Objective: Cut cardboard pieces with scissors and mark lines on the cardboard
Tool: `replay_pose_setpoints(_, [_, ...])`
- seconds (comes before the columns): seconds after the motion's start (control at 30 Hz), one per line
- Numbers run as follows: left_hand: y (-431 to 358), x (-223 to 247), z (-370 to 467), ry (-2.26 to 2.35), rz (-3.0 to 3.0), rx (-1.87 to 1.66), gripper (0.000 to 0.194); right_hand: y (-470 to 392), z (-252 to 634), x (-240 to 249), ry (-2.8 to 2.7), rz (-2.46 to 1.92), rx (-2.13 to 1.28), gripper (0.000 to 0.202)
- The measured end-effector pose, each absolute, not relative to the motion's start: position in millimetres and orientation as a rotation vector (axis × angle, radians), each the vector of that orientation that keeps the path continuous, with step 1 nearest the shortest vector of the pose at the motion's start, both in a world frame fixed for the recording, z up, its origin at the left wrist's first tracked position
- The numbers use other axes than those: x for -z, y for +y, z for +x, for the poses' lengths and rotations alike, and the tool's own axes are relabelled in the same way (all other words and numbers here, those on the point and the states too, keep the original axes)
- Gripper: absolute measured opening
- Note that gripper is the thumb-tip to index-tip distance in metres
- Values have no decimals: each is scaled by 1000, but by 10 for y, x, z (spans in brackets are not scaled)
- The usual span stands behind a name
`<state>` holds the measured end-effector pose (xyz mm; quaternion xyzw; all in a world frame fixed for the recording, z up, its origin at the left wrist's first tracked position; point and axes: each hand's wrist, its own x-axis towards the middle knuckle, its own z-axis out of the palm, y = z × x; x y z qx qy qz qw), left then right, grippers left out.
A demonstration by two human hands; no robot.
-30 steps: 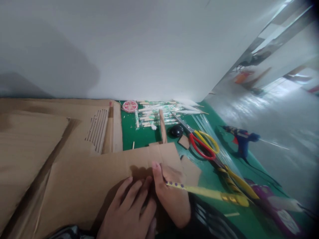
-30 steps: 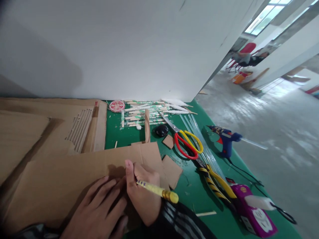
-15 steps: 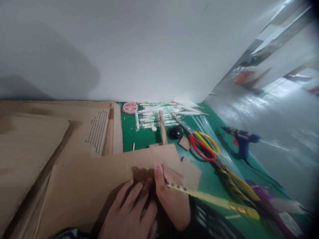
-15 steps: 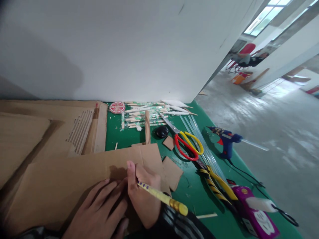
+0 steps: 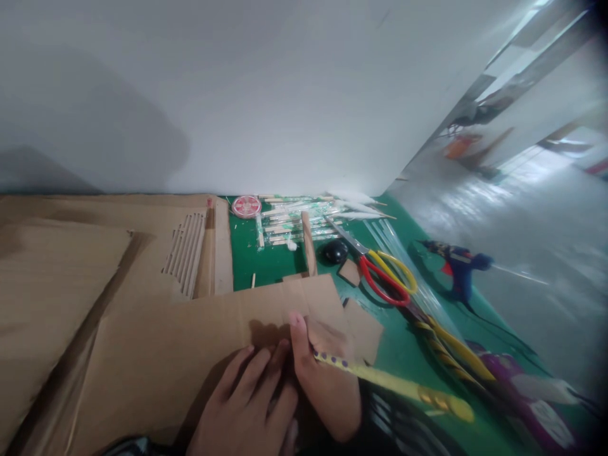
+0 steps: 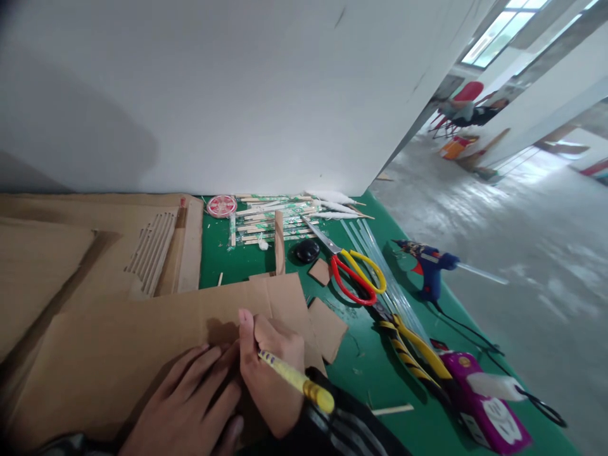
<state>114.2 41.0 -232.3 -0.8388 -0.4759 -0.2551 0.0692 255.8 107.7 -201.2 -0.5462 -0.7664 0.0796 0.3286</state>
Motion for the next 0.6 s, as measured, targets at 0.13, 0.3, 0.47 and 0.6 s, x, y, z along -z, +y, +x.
replay_pose_setpoints(0.13, [411, 2302, 1143, -1428, -2527, 771, 26, 1069, 2541, 2015, -1967, -1419, -221, 48])
replay_pose_setpoints(0.3, [419, 2300, 1141, -1437, -2527, 743, 27, 1058, 2541, 1990, -2013, -1448, -147, 49])
replay_pose_setpoints(0.47, [414, 2304, 1140, -1427, -2522, 750, 29, 1063, 2542, 2018, -2000, -1445, -127, 48])
replay_pose_setpoints(0.6, [410, 2288, 1146, -1436, -2523, 758, 27, 1049, 2531, 2039, -1997, -1448, -226, 46])
